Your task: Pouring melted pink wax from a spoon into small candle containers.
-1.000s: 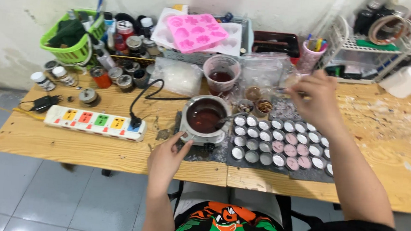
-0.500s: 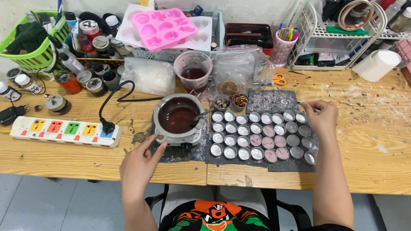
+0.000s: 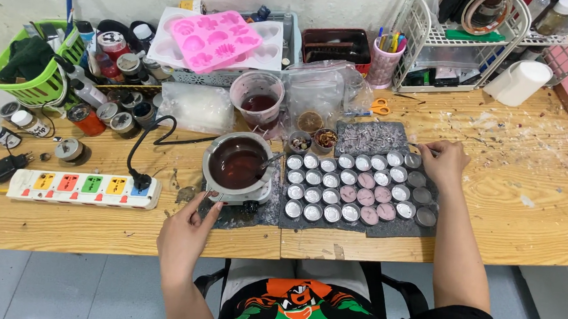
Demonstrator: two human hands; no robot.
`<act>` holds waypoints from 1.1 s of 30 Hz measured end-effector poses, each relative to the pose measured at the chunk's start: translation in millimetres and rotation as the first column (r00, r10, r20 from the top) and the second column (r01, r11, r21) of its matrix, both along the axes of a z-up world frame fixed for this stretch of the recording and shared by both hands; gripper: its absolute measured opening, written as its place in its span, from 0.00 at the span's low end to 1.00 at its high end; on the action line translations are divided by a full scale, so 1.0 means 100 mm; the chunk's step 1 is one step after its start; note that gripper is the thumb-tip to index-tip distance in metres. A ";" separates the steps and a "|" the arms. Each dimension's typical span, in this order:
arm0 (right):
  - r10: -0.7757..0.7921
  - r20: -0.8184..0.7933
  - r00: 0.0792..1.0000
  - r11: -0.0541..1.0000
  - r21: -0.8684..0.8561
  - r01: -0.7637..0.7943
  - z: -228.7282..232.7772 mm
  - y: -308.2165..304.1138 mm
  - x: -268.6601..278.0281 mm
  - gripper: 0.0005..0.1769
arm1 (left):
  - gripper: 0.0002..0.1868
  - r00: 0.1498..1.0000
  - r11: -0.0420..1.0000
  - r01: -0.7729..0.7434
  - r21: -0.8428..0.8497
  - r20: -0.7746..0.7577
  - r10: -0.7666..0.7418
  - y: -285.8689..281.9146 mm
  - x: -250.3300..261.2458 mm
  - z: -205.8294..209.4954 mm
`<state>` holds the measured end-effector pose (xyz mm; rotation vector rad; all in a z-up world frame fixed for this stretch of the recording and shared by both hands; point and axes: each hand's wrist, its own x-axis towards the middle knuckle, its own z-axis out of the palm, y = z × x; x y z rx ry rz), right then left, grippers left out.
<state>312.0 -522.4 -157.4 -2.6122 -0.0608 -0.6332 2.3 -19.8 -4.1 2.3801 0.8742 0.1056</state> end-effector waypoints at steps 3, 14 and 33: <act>-0.024 -0.028 0.999 1.000 -0.004 0.024 0.08 0.03 -0.07 0.13 | 0.31 1.000 1.000 -0.009 -0.004 -0.022 0.009 0.00 0.02 -0.01; 0.152 0.066 0.986 0.914 0.370 -0.166 0.80 0.50 -0.69 0.09 | 0.30 1.000 1.000 0.000 -0.011 0.017 0.001 -0.02 -0.01 0.00; 0.485 0.147 0.862 0.510 0.753 -0.415 0.81 1.59 -1.63 0.11 | 0.23 0.991 0.994 0.066 -0.089 0.124 -0.055 -0.07 -0.09 0.10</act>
